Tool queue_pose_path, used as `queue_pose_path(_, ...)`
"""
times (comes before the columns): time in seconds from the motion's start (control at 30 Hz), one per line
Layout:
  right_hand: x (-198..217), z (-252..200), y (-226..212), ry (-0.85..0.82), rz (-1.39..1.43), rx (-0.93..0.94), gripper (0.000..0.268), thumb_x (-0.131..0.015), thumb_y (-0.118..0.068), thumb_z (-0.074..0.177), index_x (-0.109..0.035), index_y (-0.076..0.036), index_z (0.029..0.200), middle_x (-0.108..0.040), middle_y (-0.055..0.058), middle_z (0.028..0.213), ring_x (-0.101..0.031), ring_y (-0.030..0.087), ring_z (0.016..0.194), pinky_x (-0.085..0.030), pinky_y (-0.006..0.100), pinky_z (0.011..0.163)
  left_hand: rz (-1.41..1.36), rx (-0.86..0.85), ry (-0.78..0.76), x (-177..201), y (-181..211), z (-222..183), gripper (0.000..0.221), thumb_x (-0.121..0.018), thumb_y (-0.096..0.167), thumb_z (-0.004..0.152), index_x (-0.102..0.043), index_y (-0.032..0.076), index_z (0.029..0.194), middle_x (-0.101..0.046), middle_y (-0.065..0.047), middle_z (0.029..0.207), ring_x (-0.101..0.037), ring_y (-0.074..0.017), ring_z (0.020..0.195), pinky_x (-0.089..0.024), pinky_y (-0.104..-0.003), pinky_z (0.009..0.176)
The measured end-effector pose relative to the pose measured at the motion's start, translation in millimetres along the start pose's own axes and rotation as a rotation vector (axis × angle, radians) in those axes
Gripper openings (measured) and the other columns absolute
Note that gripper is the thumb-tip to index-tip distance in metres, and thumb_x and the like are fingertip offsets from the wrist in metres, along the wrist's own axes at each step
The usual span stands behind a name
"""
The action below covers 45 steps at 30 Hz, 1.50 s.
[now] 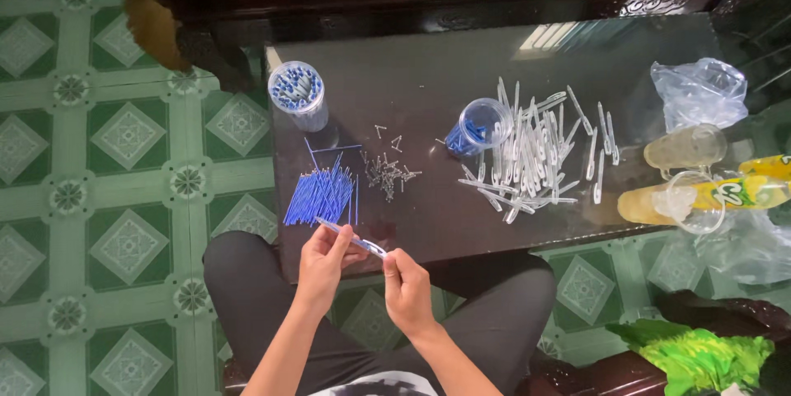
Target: The person assembles ballpoint pens by hand, inserting ink cartridges and tips into clear plastic barrels and placing the finished components into a container.
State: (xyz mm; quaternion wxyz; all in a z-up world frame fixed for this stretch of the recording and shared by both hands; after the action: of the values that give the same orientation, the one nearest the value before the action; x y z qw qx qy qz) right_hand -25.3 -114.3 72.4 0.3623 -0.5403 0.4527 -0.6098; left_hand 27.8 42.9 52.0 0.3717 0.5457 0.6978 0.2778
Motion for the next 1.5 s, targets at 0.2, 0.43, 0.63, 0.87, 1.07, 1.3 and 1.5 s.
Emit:
queue_pose_path(0.2,1,-2,11,-0.051,-0.028,-0.017,0.041,-0.039,-0.041,0.109,-0.055,-0.012,0.084,-0.041,-0.005,0.063,-0.036,0.009,0.056,-0.032,0.030,0.053,0.010,-0.031,-0.046,-6,-5,5,0.025,-0.067,0.024,0.097,-0.065,0.000,0.093,-0.076,-0.019,0.083,-0.078,-0.0270,0.071,-0.066,-0.032,0.073)
queue_pose_path(0.43,-6,-7,28,-0.037,0.497,-0.577,0.040,-0.043,-0.031,0.111,-0.056,-0.014,0.077,-0.046,-0.002,0.063,-0.038,0.009,0.055,-0.031,0.026,0.050,0.162,-0.300,-0.070,-16,31,-12,0.018,-0.066,0.020,0.096,-0.071,0.003,0.093,-0.078,-0.013,0.078,-0.080,-0.0223,0.073,-0.069,-0.033,0.074)
queue_pose_path(0.63,-26,-13,46,-0.045,0.828,-0.610,0.044,-0.039,-0.037,0.113,-0.045,-0.012,0.077,-0.031,-0.001,0.061,-0.022,0.012,0.052,-0.021,0.029,0.050,0.242,-0.450,-0.099,-22,26,-17,0.016,-0.066,0.020,0.097,-0.070,0.004,0.097,-0.078,-0.009,0.083,-0.080,-0.0180,0.073,-0.067,-0.028,0.070)
queue_pose_path(0.87,-5,-7,41,0.211,0.139,-0.220,0.042,-0.039,-0.037,0.110,-0.048,-0.012,0.077,-0.044,-0.003,0.069,-0.039,0.010,0.064,-0.036,0.030,0.062,0.073,-0.095,0.039,-26,0,-3,0.025,-0.062,0.026,0.100,-0.060,0.002,0.091,-0.073,-0.015,0.075,-0.078,-0.0250,0.064,-0.066,-0.033,0.065)
queue_pose_path(1.07,-10,4,47,0.336,-0.258,0.100,0.022,-0.056,-0.026,0.106,-0.068,-0.017,0.090,-0.059,0.002,0.068,-0.064,0.022,0.062,-0.054,0.029,0.062,-0.052,0.017,0.215,-11,-39,30,0.032,-0.060,0.022,0.105,-0.055,-0.008,0.094,-0.067,-0.022,0.080,-0.074,-0.0291,0.062,-0.067,-0.037,0.061)
queue_pose_path(1.3,-7,26,79,0.205,0.016,-0.192,0.016,-0.064,-0.021,0.100,-0.079,-0.015,0.103,-0.078,0.004,0.078,-0.064,0.011,0.059,-0.053,0.029,0.059,0.168,-0.209,0.343,20,-52,88,0.033,-0.065,0.025,0.103,-0.059,-0.003,0.086,-0.071,-0.023,0.076,-0.074,-0.0336,0.061,-0.066,-0.042,0.053)
queue_pose_path(1.5,-8,31,96,0.150,0.203,-0.309,0.015,-0.070,-0.014,0.095,-0.079,-0.009,0.106,-0.082,0.010,0.093,-0.066,0.013,0.056,-0.054,0.026,0.051,0.042,-0.234,0.316,9,-29,80,0.032,-0.056,0.025,0.107,-0.054,-0.003,0.093,-0.065,-0.019,0.081,-0.075,-0.0320,0.066,-0.069,-0.039,0.062)
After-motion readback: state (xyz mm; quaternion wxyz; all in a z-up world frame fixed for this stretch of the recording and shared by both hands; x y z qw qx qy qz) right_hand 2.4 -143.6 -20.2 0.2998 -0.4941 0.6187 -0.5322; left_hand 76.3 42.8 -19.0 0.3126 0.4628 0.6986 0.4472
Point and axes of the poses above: each hand's wrist, its own z-axis towards the middle knuckle, its own x-axis out of the back of the hand, y = z × x, the point moved 8 cm from there along z, towards the middle knuckle
